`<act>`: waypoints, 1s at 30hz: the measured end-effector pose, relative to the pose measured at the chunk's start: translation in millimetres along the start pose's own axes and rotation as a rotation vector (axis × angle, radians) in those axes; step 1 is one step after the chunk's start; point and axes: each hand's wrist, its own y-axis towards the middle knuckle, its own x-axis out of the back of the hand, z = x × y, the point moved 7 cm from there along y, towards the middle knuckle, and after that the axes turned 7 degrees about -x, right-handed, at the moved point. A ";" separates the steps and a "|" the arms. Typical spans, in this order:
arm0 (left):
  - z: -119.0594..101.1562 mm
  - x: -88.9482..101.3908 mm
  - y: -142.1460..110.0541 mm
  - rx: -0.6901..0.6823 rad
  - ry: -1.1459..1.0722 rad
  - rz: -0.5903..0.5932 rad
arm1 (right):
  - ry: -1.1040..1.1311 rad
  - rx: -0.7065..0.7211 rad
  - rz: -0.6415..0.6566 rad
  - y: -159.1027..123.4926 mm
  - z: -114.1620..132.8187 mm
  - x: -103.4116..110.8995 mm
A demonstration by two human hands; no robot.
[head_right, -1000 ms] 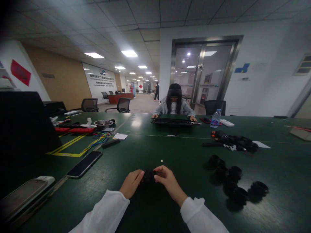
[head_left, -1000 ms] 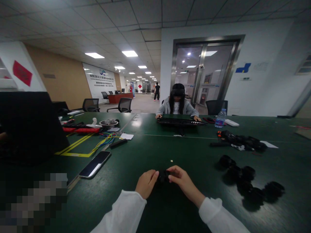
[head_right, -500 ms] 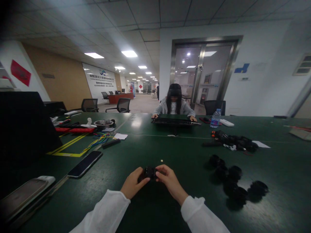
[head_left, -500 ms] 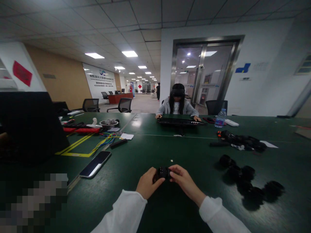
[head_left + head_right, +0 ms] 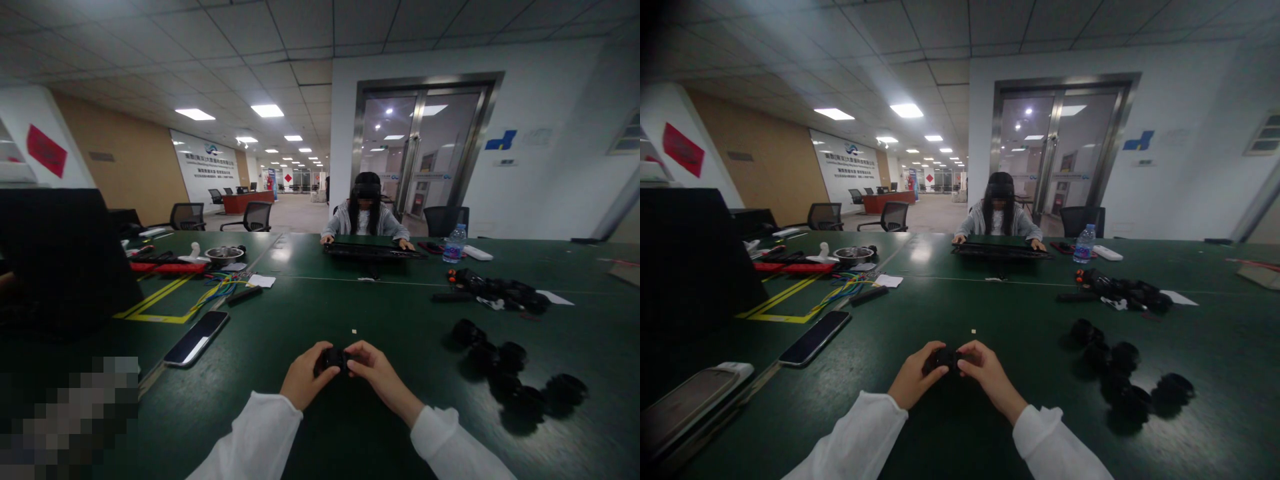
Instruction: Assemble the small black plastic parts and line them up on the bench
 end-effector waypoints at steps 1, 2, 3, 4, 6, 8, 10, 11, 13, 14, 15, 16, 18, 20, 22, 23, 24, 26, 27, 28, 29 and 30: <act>0.3 -0.2 -0.1 0.008 -0.001 0.009 | -0.001 -0.004 0.002 -0.5 1.0 -0.5; 1.1 -0.4 -0.4 0.018 -0.004 0.013 | 0.001 -0.007 0.000 -0.9 1.9 -0.8; 2.1 -0.6 -0.6 0.027 -0.008 0.012 | 0.006 -0.012 -0.002 -1.1 2.4 -0.8; 2.8 -0.9 -0.9 0.027 -0.013 0.009 | 0.015 -0.017 -0.006 -1.1 2.6 -0.6; 2.8 -1.9 -1.1 0.002 -0.019 0.002 | 0.041 -0.026 -0.023 -0.5 2.0 0.7; 1.6 -3.3 -1.1 -0.044 -0.016 -0.002 | 0.067 -0.038 -0.044 0.3 0.7 2.1; 1.2 -4.4 -1.0 -0.071 -0.005 -0.004 | 0.079 -0.054 -0.062 0.4 0.0 2.8; 2.0 -5.0 -0.9 -0.067 0.000 -0.001 | 0.079 -0.061 -0.070 0.0 0.4 2.7; 4.3 -6.5 -0.9 -0.034 0.003 0.018 | 0.074 -0.076 -0.082 -1.2 1.9 2.0; 5.3 -6.7 -1.0 -0.011 0.006 0.027 | 0.071 -0.082 -0.085 -1.9 2.7 1.7; 5.9 -6.5 -1.1 0.012 0.011 0.033 | 0.069 -0.086 -0.086 -2.4 3.4 1.4; 6.0 -5.8 -1.3 0.032 0.018 0.037 | 0.066 -0.084 -0.081 -2.6 3.8 1.0; 5.3 -3.9 -1.6 0.064 0.035 0.038 | 0.061 -0.068 -0.056 -2.2 3.8 0.3; 3.6 -2.6 -1.8 0.068 0.039 0.033 | 0.053 -0.046 -0.029 -1.3 2.6 0.3; 1.9 -1.1 -1.9 0.039 0.029 -0.003 | 0.038 -0.031 -0.012 -0.3 0.8 0.9; 1.7 -0.6 -2.1 0.022 0.017 -0.026 | 0.030 -0.027 -0.008 0.1 0.1 1.2; 2.3 -0.4 -2.4 0.011 0.004 -0.047 | 0.021 -0.024 -0.005 0.3 -0.4 1.2; 5.3 -0.6 -3.2 0.019 -0.019 -0.071 | 0.007 -0.016 -0.001 0.4 -0.2 0.7; 6.5 -1.0 -3.4 0.028 -0.023 -0.069 | 0.001 -0.014 0.002 0.2 0.2 0.0; 6.7 -1.1 -3.3 0.033 -0.021 -0.063 | -0.006 -0.013 0.005 -0.1 0.9 -0.8; 5.7 -0.8 -2.9 0.029 -0.011 -0.051 | -0.014 -0.011 0.006 -0.6 1.9 -1.7; 3.8 -0.5 -2.4 0.021 0.003 -0.036 | -0.022 -0.011 0.007 -1.2 2.9 -2.7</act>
